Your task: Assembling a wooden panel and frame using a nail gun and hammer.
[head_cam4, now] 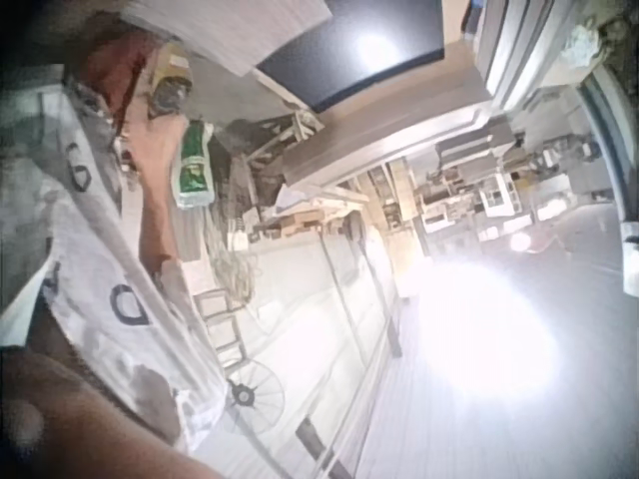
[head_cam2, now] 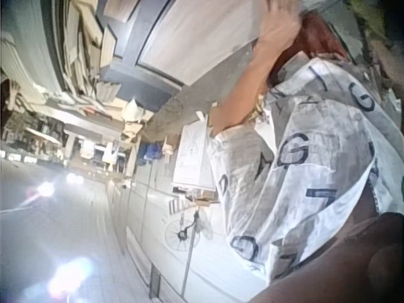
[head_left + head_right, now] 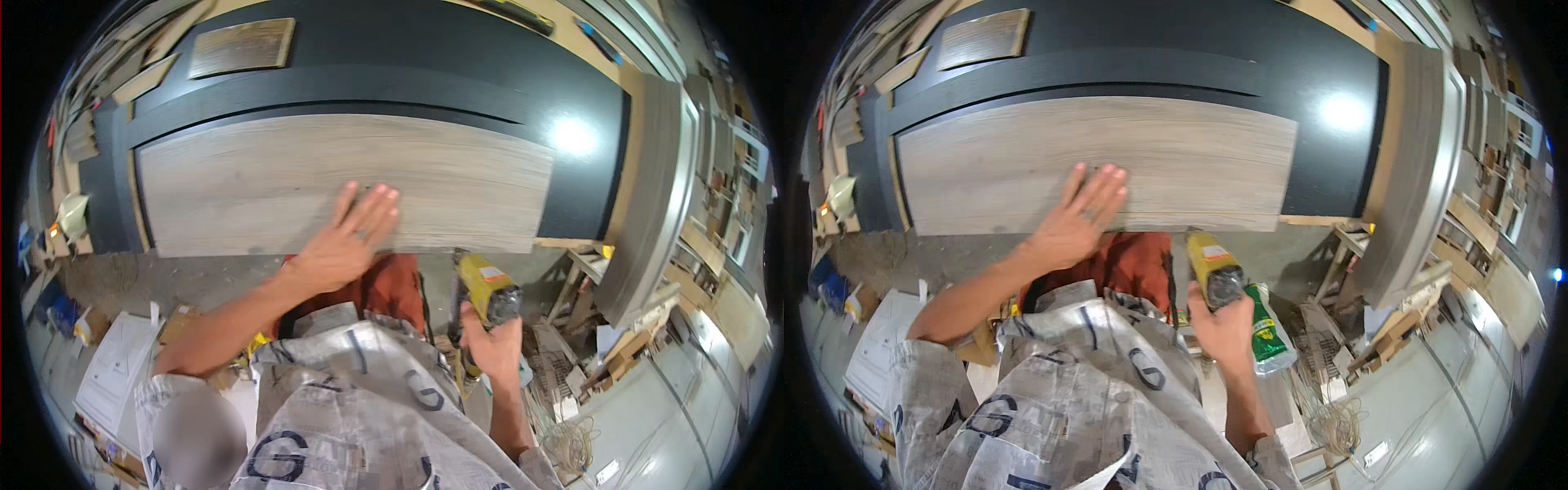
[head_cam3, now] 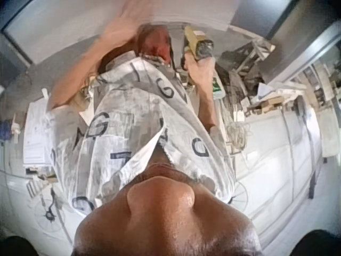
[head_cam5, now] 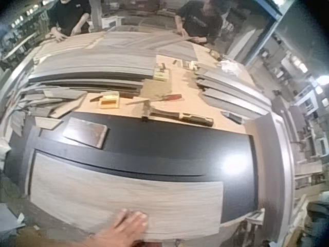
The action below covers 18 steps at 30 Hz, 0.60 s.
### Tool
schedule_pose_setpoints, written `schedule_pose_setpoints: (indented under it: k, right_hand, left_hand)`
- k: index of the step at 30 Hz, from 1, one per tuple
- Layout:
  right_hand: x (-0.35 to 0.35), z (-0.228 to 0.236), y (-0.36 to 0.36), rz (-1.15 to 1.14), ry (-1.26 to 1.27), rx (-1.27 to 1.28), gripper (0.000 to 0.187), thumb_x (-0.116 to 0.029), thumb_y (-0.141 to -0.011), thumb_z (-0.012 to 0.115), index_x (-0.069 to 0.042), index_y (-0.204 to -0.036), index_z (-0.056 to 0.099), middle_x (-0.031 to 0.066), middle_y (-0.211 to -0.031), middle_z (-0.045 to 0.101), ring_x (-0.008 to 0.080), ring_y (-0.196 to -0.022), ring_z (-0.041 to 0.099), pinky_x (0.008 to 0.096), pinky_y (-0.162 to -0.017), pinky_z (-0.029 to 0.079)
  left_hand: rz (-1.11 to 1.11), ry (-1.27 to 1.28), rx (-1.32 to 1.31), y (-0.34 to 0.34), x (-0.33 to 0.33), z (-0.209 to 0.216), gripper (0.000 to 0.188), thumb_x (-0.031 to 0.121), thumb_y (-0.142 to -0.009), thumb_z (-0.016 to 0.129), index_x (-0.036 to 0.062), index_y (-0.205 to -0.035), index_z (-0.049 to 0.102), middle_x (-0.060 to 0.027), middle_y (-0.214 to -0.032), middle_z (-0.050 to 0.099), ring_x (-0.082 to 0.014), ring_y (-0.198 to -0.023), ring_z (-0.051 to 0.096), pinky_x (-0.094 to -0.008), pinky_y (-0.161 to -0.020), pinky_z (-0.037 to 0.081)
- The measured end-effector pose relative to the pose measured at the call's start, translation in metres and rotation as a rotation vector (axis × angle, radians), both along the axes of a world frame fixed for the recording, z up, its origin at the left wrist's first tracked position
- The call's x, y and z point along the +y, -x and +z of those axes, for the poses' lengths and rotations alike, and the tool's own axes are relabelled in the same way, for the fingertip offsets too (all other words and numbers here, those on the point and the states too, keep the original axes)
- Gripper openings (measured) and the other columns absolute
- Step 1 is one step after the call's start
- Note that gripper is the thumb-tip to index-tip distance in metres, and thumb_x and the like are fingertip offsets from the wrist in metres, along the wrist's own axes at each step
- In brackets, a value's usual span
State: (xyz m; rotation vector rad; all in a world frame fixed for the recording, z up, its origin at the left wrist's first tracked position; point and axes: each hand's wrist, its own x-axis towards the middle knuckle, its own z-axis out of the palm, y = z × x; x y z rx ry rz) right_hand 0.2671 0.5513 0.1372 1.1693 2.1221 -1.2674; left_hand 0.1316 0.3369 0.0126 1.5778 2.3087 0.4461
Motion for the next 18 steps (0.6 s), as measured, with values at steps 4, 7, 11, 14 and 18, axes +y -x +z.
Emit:
schedule_pose_setpoints:
  k: [4,7,11,14,18]
  right_hand:
    - [-0.027,0.006,0.005,0.003,0.041,-0.022,0.018,-0.017,-0.085,0.066,0.0,-0.089,0.067,0.0138,-0.069,0.067,0.0294,-0.062,0.067,0.0378,-0.061,0.051]
    - [-0.07,-0.002,0.026,0.15,0.117,0.044,0.017,-0.018,-0.083,0.068,-0.002,-0.088,0.068,0.0152,-0.073,0.068,0.0342,-0.066,0.068,0.0398,-0.062,0.052]
    - [-0.116,-0.005,0.04,0.206,0.092,0.091,0.018,-0.021,-0.082,0.068,-0.005,-0.088,0.069,0.0169,-0.082,0.069,0.0365,-0.073,0.066,0.0429,-0.07,0.051]
    - [-0.137,-0.009,0.035,0.226,0.055,-0.034,0.019,-0.022,-0.082,0.068,-0.004,-0.089,0.069,0.0167,-0.08,0.068,0.038,-0.072,0.064,0.0449,-0.071,0.05]
    - [-0.154,-0.012,0.033,0.172,-0.015,0.014,0.023,-0.025,-0.082,0.069,-0.004,-0.092,0.069,0.0168,-0.079,0.068,0.0393,-0.072,0.063,0.0462,-0.074,0.048]
  left_hand:
    - [0.116,0.012,-0.098,0.03,-0.1,0.007,0.074,0.016,-0.076,0.067,-0.0099,-0.139,0.038,-0.0241,-0.153,0.031,-0.0383,-0.145,0.024,-0.0609,-0.117,0.016]
    - [0.013,0.014,-0.037,0.04,-0.127,-0.002,0.085,0.021,-0.073,0.073,-0.0088,-0.142,0.033,-0.0243,-0.153,0.029,-0.0384,-0.145,0.024,-0.0606,-0.117,0.016]
    - [-0.014,0.012,-0.036,0.045,-0.126,0.001,0.093,0.023,-0.071,0.076,-0.0077,-0.145,0.029,-0.0238,-0.155,0.027,-0.0384,-0.145,0.024,-0.0603,-0.117,0.016]
    - [-0.003,-0.031,-0.057,0.045,-0.131,-0.005,0.085,0.019,-0.074,0.072,-0.0083,-0.144,0.031,-0.0236,-0.154,0.028,-0.0382,-0.145,0.025,-0.0604,-0.117,0.016]
    - [0.005,-0.085,-0.031,0.042,-0.133,-0.011,0.079,0.014,-0.075,0.067,-0.0092,-0.142,0.033,-0.0239,-0.153,0.03,-0.038,-0.145,0.025,-0.0607,-0.117,0.016]
